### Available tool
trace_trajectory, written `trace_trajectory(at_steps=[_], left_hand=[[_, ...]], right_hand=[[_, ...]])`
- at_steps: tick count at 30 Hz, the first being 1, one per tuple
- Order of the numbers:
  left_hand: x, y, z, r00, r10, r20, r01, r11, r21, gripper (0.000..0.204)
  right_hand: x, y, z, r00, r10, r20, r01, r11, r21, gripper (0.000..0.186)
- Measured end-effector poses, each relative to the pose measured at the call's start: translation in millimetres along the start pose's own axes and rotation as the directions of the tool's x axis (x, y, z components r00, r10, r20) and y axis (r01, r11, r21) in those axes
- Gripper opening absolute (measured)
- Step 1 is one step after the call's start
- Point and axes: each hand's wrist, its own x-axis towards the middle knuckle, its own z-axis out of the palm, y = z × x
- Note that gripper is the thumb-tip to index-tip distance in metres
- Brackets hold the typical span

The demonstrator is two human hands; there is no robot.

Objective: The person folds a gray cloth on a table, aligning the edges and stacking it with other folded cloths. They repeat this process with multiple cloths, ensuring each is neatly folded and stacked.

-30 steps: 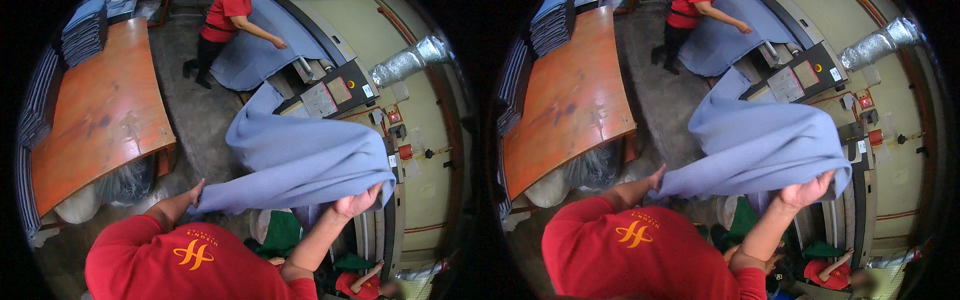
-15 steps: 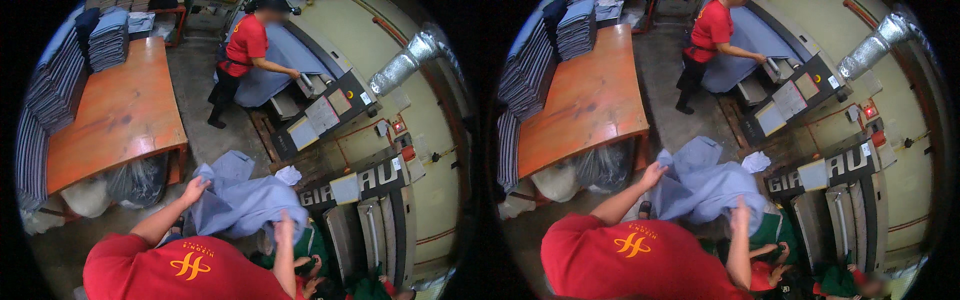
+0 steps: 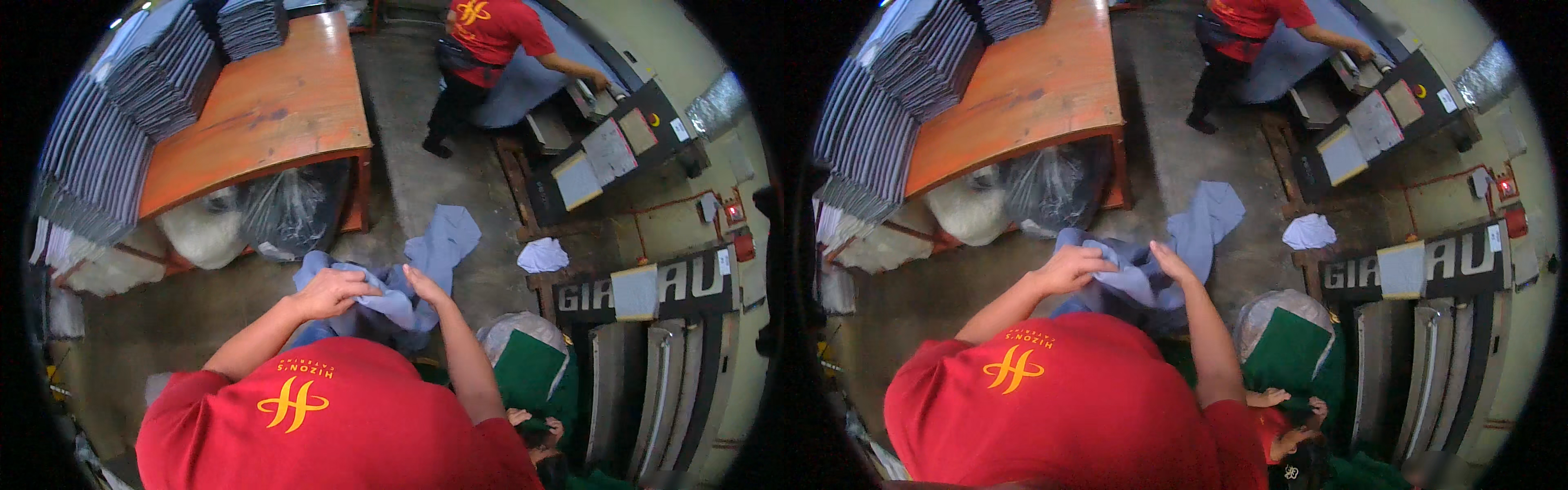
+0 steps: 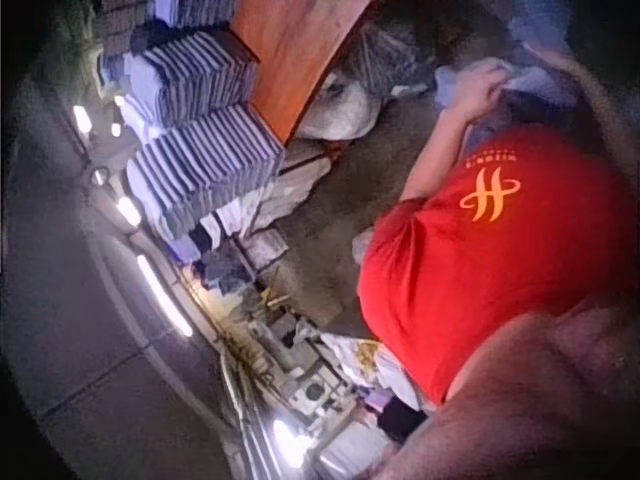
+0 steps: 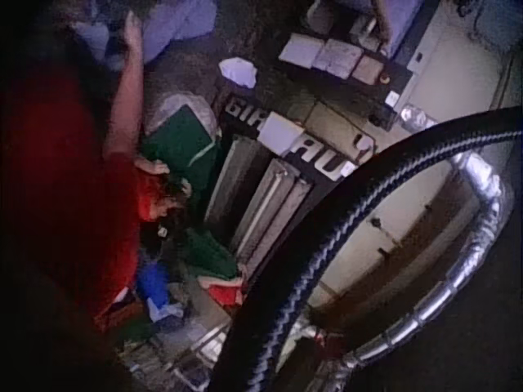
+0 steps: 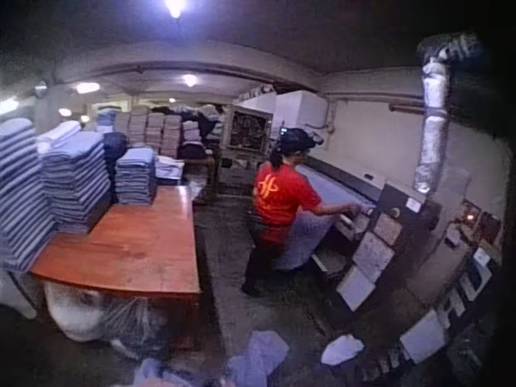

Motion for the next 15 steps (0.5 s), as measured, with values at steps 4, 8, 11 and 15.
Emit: trace_trajectory(at_steps=[4,8,11,15], left_hand=[[-29.9,2.6,-10.6,0.959,-0.178,-0.221,0.167,0.984,-0.069,0.043],[-59.9,-4.4,-6.3,0.777,-0.485,-0.401,0.258,0.826,-0.501,0.039],[-74.9,-12.7,1.1,0.671,-0.613,-0.417,0.181,0.681,-0.709,0.037],[-99.6,-12.2,0.1,0.608,-0.647,-0.460,0.169,0.671,-0.722,0.038]], right_hand=[[-20.8,8.6,37.1,0.882,0.385,0.272,-0.437,0.884,0.165,0.080],[-43.3,11.8,76.2,0.892,0.086,0.443,-0.251,0.911,0.328,0.073],[-48.3,-5.2,116.5,0.920,-0.248,0.303,0.186,0.958,0.218,0.061],[-37.7,-64.8,159.3,0.874,-0.448,0.189,0.326,0.829,0.455,0.034]])
